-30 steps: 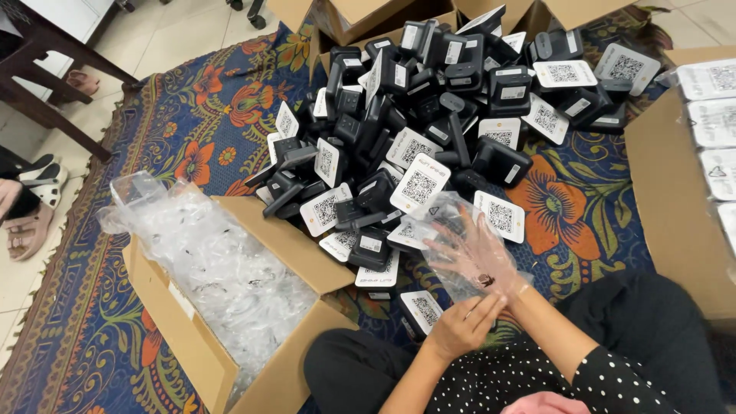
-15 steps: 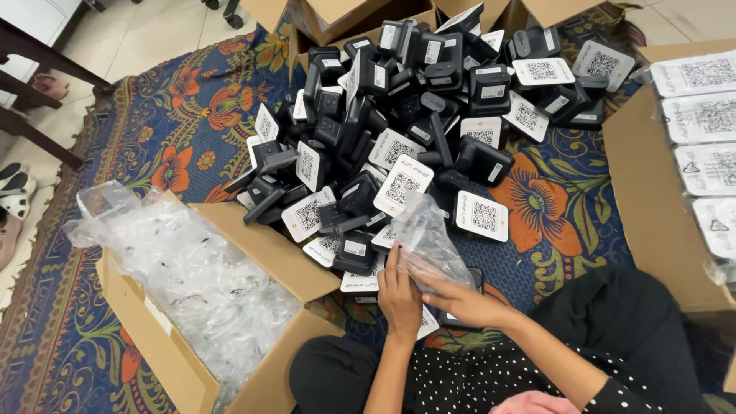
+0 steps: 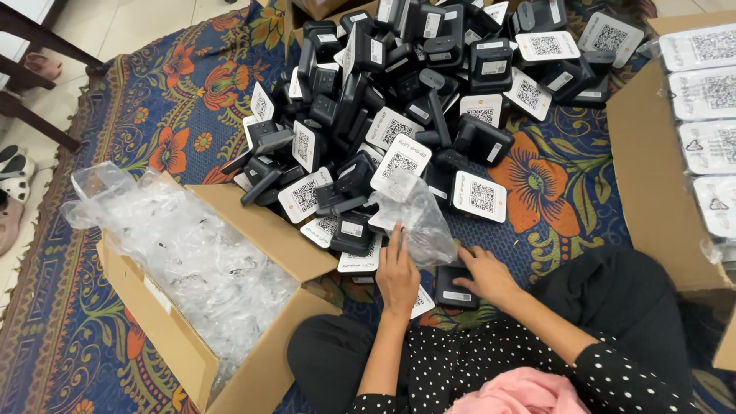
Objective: The person bags and boxes electronic devices that have QR codes.
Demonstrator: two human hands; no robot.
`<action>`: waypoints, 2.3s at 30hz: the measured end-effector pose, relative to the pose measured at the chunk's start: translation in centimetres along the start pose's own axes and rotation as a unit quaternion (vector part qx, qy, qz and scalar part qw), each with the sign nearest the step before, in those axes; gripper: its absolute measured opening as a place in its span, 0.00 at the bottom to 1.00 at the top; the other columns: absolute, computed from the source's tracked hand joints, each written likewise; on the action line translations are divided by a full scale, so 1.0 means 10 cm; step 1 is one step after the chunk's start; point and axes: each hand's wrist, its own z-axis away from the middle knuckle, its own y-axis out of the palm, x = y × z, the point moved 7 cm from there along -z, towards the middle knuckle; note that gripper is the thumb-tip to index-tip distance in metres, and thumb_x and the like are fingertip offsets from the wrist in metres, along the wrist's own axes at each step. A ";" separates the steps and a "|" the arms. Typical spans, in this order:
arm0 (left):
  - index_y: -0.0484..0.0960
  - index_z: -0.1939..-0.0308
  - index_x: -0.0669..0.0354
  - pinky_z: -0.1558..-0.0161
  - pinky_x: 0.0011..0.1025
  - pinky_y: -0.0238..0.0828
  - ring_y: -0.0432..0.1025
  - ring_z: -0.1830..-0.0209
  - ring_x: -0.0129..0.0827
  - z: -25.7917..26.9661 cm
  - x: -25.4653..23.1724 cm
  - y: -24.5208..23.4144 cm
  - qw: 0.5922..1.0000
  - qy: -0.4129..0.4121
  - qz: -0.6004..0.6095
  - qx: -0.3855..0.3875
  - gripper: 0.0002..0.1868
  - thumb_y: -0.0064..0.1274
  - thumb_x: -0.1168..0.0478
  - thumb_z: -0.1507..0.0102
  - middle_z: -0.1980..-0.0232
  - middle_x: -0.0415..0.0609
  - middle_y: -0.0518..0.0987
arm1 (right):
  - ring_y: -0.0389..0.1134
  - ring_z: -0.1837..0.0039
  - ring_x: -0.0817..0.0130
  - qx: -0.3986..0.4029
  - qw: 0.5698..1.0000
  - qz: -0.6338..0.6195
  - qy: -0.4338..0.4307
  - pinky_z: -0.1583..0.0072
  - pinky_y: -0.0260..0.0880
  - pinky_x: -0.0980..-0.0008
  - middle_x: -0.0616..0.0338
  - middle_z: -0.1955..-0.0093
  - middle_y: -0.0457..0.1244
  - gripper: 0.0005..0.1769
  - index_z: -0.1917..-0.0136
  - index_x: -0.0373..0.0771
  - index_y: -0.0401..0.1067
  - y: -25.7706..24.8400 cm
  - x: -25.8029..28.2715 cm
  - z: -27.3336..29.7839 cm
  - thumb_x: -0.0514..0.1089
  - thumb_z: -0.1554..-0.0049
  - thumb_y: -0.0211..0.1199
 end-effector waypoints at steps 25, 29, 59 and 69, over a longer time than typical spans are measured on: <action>0.79 0.39 0.64 0.58 0.33 0.75 0.72 0.58 0.39 0.10 -0.12 0.09 0.997 0.062 0.021 0.035 0.21 0.51 0.74 0.37 0.27 0.44 0.72 | 0.55 0.27 0.56 0.056 0.961 0.241 -0.127 0.37 0.68 0.58 0.58 0.15 0.39 0.63 0.24 0.43 0.58 0.15 -0.43 -0.56 0.67 0.66 0.79; 0.79 0.37 0.64 0.61 0.33 0.75 0.73 0.57 0.40 0.15 -0.14 0.13 0.996 0.065 0.011 0.063 0.24 0.50 0.75 0.39 0.25 0.49 0.68 | 0.58 0.32 0.52 0.027 0.967 0.202 -0.151 0.40 0.70 0.58 0.55 0.20 0.44 0.69 0.24 0.43 0.58 0.10 -0.42 -0.68 0.64 0.72 0.84; 0.75 0.36 0.62 0.47 0.43 0.74 0.77 0.46 0.50 -1.20 -0.83 0.76 0.975 0.103 0.045 0.193 0.28 0.52 0.71 0.42 0.27 0.44 0.70 | 0.68 0.42 0.38 0.064 0.429 -0.893 -0.122 0.52 0.77 0.55 0.35 0.34 0.61 0.50 0.23 0.39 0.57 -0.87 -0.98 0.40 0.77 0.44 0.50; 0.67 0.29 0.61 0.54 0.41 0.76 0.76 0.47 0.45 -1.24 -1.52 0.67 0.926 0.165 0.037 0.338 0.39 0.48 0.77 0.46 0.21 0.38 0.60 | 0.73 0.53 0.39 0.152 0.488 -0.853 -0.106 0.68 0.73 0.60 0.34 0.41 0.67 0.47 0.26 0.36 0.60 -0.81 -0.76 0.37 0.74 0.43 0.48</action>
